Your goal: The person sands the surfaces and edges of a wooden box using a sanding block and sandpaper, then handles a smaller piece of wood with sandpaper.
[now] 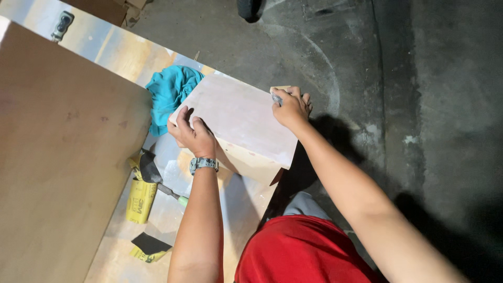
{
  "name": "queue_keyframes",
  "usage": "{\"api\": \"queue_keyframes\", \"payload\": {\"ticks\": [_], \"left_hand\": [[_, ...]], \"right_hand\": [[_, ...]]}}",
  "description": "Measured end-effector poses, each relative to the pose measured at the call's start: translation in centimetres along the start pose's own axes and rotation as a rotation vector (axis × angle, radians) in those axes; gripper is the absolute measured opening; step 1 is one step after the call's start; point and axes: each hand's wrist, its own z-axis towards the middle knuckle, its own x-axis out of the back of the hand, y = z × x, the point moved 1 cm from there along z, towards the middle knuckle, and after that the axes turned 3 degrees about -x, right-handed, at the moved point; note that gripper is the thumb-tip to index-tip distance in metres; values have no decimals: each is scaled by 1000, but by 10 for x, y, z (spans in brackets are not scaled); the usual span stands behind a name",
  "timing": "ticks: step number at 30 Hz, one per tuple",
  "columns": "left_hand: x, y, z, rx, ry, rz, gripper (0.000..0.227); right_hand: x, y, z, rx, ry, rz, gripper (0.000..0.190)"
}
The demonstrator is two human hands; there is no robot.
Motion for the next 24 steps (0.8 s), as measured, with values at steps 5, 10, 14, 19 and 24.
{"api": "queue_keyframes", "payload": {"ticks": [5, 10, 14, 19, 24], "left_hand": [[20, 28, -7, 12, 27, -46, 32], [21, 33, -11, 49, 33, -61, 28], [25, 38, -7, 20, 27, -68, 28], [32, 54, -7, -6, 41, -103, 26], [36, 67, -10, -31, 54, -141, 25]], "right_hand": [[62, -12, -150, 127, -96, -19, 51], [40, 10, -112, 152, -96, 7, 49], [13, 19, -13, 19, 24, -10, 45], [51, 5, -121, 79, -16, -47, 47], [39, 27, -124, 146, 18, -45, 47]]}}
